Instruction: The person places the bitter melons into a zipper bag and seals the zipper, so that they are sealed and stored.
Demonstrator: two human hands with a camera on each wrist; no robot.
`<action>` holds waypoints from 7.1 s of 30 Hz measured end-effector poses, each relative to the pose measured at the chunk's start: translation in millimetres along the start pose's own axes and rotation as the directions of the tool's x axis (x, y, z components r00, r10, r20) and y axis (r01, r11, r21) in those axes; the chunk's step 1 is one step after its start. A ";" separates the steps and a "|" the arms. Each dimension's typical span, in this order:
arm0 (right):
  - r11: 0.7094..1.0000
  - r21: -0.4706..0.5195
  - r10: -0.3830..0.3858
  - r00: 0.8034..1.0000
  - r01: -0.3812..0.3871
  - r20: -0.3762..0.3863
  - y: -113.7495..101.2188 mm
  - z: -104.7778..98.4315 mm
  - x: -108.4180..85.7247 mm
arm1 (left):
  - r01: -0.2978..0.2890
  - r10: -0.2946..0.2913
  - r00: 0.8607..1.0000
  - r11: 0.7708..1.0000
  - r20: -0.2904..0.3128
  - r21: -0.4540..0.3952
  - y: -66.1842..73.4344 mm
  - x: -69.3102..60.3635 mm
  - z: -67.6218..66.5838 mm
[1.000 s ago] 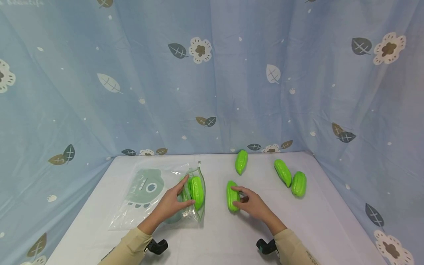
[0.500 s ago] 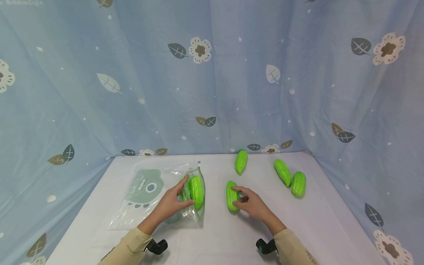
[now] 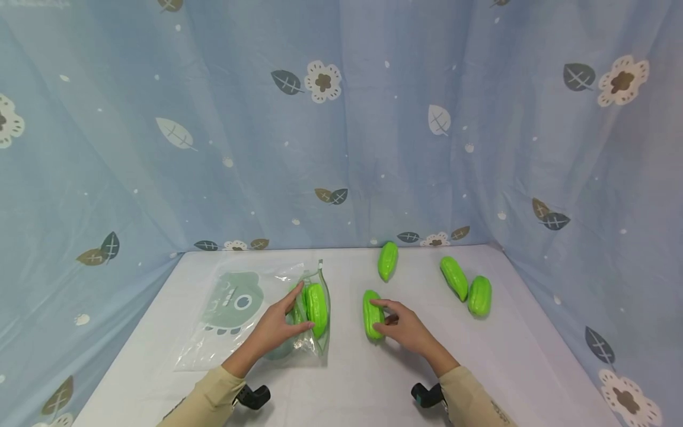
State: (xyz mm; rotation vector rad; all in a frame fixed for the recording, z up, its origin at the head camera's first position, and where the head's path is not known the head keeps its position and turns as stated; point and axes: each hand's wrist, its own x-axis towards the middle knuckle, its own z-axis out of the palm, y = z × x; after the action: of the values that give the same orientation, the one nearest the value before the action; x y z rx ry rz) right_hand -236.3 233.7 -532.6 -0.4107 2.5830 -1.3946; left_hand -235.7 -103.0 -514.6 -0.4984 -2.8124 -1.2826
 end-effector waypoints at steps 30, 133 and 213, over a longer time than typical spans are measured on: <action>0.989 0.053 -0.141 0.987 0.137 0.073 -14.8 12.9 14.0 | 0.011 -0.011 1.000 1.000 -0.001 0.009 0.8 -0.2 0.6; 0.976 0.069 -0.216 0.962 0.207 0.169 -36.0 57.8 52.7 | -0.025 0.028 0.998 0.998 0.048 -0.057 5.4 -2.6 2.2; 0.980 0.028 -0.199 0.968 0.197 0.153 -42.5 75.9 63.7 | -0.031 0.034 0.998 0.998 0.050 -0.057 2.6 -4.9 1.5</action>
State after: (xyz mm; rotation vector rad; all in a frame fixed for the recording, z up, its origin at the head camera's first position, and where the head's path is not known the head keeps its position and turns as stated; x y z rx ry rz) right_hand -268.4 131.0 -539.9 -0.7627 2.4617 -1.3774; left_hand -230.1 -101.7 -514.3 -0.5850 -2.8032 -1.3655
